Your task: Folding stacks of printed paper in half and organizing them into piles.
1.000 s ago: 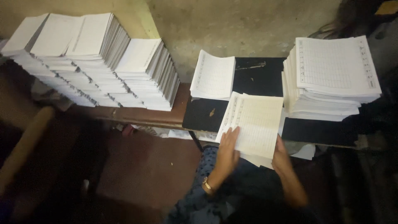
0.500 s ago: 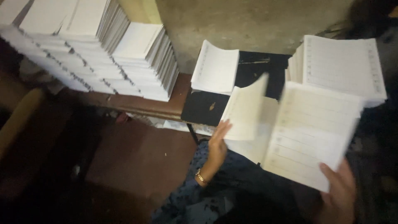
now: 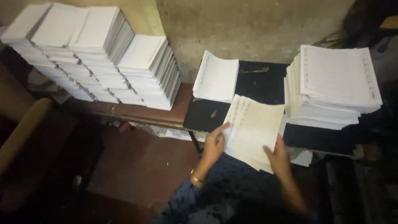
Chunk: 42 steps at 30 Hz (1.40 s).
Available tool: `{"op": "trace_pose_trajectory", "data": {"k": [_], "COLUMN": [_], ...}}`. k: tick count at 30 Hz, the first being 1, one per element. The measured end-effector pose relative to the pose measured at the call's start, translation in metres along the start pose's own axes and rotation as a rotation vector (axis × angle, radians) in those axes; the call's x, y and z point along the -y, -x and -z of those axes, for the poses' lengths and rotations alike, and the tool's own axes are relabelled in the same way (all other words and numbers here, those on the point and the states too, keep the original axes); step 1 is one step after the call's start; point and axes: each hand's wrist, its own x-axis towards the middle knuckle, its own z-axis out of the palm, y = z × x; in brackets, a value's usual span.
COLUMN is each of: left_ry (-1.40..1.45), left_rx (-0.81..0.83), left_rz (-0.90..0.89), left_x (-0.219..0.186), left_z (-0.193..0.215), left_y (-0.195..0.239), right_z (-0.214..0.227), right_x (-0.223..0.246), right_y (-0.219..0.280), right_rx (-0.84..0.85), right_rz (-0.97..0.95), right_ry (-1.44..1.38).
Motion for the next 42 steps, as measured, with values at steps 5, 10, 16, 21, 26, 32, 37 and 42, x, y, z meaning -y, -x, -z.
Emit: {"op": "trace_pose_trajectory", "data": {"k": [5, 10, 16, 21, 26, 32, 37, 42], "left_ry": [-0.18, -0.334, -0.409, -0.196, 0.099, 0.249, 0.185, 0.174], "left_rx": [0.098, 0.148, 0.149, 0.176, 0.04, -0.01, -0.046, -0.063], "left_rz": [0.416, 0.484, 0.609, 0.442, 0.257, 0.068, 0.011, 0.044], "left_x": [-0.009, 0.006, 0.005, 0.015, 0.009, -0.05, -0.03, -0.032], "left_z": [-0.016, -0.047, -0.047, -0.045, -0.03, -0.009, -0.015, -0.025], "left_y": [-0.054, -0.075, -0.071, -0.043, -0.027, -0.057, -0.085, -0.082], "right_z": [0.007, 0.011, -0.001, -0.004, 0.018, 0.031, 0.019, 0.001], "right_x": [-0.001, -0.008, -0.009, 0.028, 0.033, 0.047, 0.018, 0.018], "right_y": [0.008, 0.018, 0.042, 0.053, 0.038, -0.014, -0.074, -0.073], "right_rx": [-0.301, -0.271, -0.258, -0.3, -0.243, -0.176, -0.178, -0.165], "right_rz": [0.223, 0.036, 0.373, 0.04, -0.074, 0.252, 0.418, 0.311], "right_ry": [0.58, 0.612, 0.534, 0.132, -0.139, -0.134, -0.16, -0.262]}}
